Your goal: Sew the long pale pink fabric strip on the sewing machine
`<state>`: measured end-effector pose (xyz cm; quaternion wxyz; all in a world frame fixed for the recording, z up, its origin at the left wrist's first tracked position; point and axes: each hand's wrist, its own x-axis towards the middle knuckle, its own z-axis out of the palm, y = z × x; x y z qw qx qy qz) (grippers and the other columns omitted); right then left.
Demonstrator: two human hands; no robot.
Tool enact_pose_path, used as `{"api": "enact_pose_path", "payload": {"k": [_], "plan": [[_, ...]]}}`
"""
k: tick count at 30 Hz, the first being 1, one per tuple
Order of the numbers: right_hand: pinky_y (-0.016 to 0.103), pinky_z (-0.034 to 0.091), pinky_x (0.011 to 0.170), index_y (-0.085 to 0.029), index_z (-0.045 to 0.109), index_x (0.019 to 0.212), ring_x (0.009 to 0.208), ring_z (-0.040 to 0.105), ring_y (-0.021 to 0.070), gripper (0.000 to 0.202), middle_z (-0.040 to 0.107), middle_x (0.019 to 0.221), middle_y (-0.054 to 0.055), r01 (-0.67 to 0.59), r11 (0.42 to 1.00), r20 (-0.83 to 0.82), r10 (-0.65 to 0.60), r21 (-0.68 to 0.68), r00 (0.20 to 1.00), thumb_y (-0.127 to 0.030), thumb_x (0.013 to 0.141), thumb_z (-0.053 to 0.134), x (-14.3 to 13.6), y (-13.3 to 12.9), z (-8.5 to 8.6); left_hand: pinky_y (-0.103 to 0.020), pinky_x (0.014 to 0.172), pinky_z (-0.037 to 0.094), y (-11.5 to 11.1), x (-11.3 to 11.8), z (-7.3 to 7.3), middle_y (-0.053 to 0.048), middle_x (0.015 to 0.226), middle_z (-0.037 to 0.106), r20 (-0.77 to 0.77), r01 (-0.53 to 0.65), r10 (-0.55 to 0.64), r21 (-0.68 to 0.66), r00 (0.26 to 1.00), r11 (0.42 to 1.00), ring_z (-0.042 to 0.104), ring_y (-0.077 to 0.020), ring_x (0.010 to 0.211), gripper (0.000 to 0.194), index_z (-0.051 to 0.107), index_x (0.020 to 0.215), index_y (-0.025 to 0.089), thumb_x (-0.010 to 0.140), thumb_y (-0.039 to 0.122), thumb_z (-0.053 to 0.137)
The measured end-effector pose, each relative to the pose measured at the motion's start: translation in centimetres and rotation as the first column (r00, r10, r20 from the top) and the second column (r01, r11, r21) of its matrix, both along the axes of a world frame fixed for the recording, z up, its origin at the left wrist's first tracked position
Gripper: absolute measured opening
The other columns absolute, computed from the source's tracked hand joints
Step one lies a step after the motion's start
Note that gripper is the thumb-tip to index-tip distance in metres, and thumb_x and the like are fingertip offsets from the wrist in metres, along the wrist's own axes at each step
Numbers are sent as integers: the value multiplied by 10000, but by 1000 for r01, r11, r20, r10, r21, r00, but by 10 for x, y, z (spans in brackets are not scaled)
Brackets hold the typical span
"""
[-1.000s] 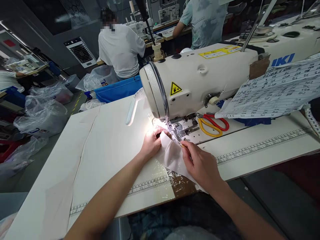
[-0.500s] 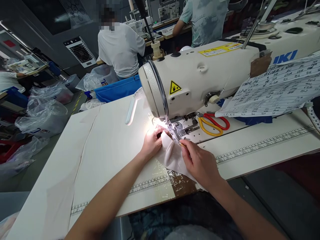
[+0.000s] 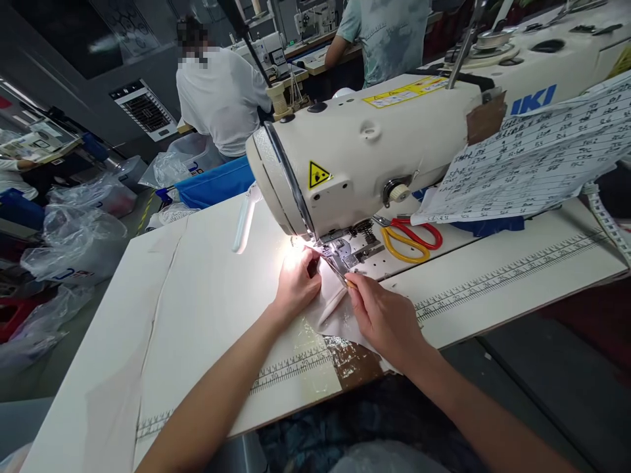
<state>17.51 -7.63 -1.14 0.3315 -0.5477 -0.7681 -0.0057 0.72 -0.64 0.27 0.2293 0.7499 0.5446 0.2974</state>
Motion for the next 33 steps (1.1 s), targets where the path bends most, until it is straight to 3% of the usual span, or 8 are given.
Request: {"api": "enact_pose_path", "payload": {"k": [10,19,27,33], "plan": [[230,413,518,-139,641,1119,693,690,147,363,757,927,87,-3,999,-1,3,-34,1000,-226,1013,305,2,0,0,-292,741,464,0,0,0,-34,881,612,22,61,-62,31,998,998,575,-176,830,48,556,836,215,850,190,518],[245,378,484,-159,633,1094,635,674,138,341,756,901,69,12,997,17,-10,-74,1000,-214,1010,307,3,-2,3,-273,700,437,1,2,-1,-2,834,604,-122,11,-1,82,993,997,544,-156,764,113,539,784,217,763,107,522],[242,358,457,-128,627,1044,581,662,137,339,738,793,55,-8,999,-13,8,-41,1000,-211,1013,300,5,-3,3,-297,735,464,2,1,-2,-26,842,591,30,15,-15,-7,999,1000,571,-175,802,102,555,759,209,852,213,514],[229,342,460,-160,634,1060,598,655,122,338,747,839,62,17,995,27,-15,-102,1000,-217,1012,305,3,-1,3,-289,706,452,1,4,2,-27,861,612,-26,34,-33,12,999,999,564,-174,802,74,576,834,214,825,173,514]]}}
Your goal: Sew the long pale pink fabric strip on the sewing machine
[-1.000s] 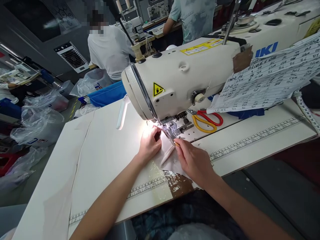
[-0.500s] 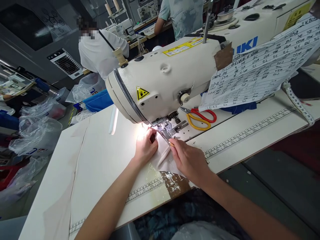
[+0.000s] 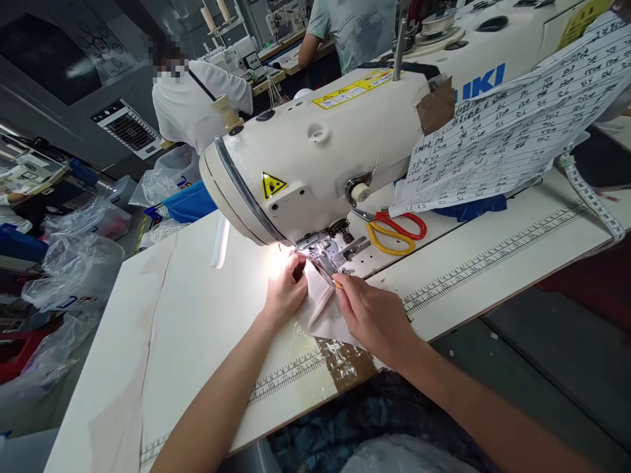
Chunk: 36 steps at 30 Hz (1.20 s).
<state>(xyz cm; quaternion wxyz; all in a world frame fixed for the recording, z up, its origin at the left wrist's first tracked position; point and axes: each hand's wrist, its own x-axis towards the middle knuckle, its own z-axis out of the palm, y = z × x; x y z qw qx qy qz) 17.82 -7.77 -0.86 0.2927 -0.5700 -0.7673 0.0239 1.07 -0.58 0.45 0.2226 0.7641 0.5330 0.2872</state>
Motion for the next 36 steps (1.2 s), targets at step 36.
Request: {"api": "enact_pose_path", "payload": {"k": [36], "plan": [[194,529,532,-214,510,1060,638,720,136,139,733,799,12,-118,990,-215,99,-74,972,-182,958,420,35,-94,-3,-358,741,584,-24,-4,11,-130,1073,604,-411,318,-220,186,885,930,603,-237,953,299,659,1017,134,823,81,438]]}}
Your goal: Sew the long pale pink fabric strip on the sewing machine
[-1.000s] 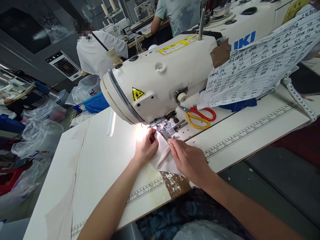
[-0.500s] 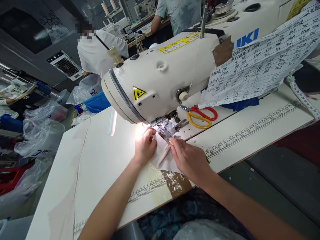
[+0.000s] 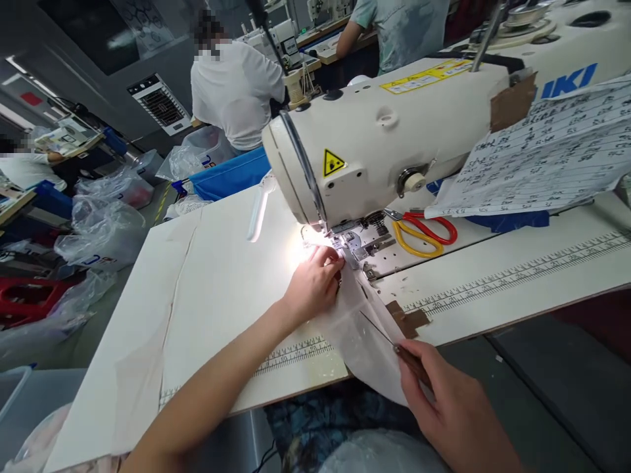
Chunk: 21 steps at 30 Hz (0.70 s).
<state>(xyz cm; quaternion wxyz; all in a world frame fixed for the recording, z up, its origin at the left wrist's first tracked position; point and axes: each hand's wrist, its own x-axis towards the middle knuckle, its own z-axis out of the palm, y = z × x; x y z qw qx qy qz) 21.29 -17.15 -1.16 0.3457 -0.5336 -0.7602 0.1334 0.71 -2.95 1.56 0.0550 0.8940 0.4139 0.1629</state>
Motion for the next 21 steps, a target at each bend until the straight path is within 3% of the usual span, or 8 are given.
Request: {"api": "enact_pose_path", "payload": {"k": [4,9,14,21], "plan": [[220,534,529,-220,512,1077,610,707,148,168,718,797,15,-4,997,65,-1,76,998,-180,968,391,4,0,3,-430,801,571,-13,10,-3,-160,1093,596,-99,-67,74,78,992,995,564,-282,1018,270,643,1023,104,846,130,441],[236,553,615,-177,516,1182,755,733,166,240,734,884,59,-28,982,155,-1,187,988,-173,981,386,-1,10,2,-463,962,510,-22,8,-12,-196,1194,604,-46,-50,55,118,997,992,561,-293,1104,373,592,1173,35,872,165,414],[220,536,565,-176,533,1145,700,716,143,227,727,869,40,-55,988,186,28,145,982,-161,974,384,1,10,4,-480,1020,484,-22,-4,-14,-165,1266,622,42,2,-7,103,999,995,543,-272,1201,402,596,1215,56,899,166,373],[224,528,535,-171,537,1091,695,717,155,211,725,853,55,-58,988,230,24,141,973,-138,962,373,-2,17,11,-499,1029,480,-19,-1,-18,-178,1274,622,-1,-17,17,164,1000,986,554,-299,1198,421,607,1222,40,902,182,373]]}}
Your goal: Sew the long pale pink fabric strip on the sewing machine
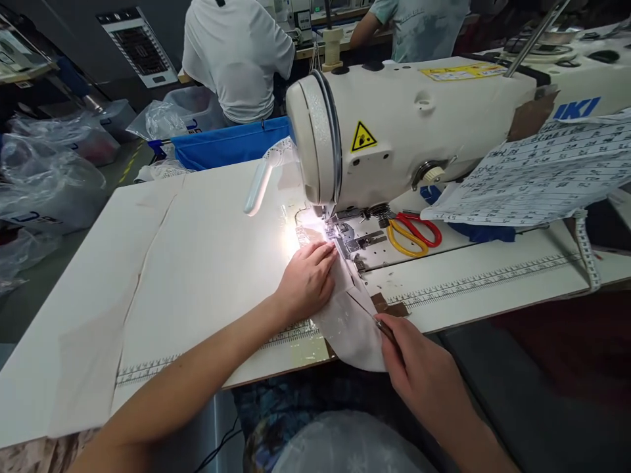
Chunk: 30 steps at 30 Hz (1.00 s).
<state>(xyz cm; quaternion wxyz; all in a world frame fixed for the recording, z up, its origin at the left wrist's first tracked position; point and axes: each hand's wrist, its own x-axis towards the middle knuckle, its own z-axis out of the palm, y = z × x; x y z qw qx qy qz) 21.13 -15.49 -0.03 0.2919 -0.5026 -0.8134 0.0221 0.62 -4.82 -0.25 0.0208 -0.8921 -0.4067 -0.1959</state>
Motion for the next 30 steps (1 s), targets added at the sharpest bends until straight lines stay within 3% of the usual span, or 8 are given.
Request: {"api": "enact_pose_path", "payload": {"k": [5,16,30], "plan": [[224,484,464,-172,544,1057,629,702,150,215,725,846,55,35,999,61,-35,0,998,-153,974,346,-3,6,2,-516,1034,472,0,2,-1,-226,1322,573,-66,-8,8,1,998,1000,518,-342,1227,458,571,1252,-25,900,198,380],[227,472,491,-172,544,1055,680,693,156,203,719,889,64,47,999,96,-46,-8,994,-126,948,378,-4,15,3,-544,1054,432,-4,5,-5,-245,1336,533,-36,-28,26,-36,999,999,462,-353,1267,468,542,1279,-4,898,212,378],[213,476,500,-156,545,1054,665,684,142,200,706,856,52,22,1000,116,-23,18,993,-104,940,390,-13,21,6,-521,1080,380,-20,9,1,-229,1401,501,-98,-47,41,-66,994,997,420,-357,1319,498,512,1316,-25,916,231,364]]}}
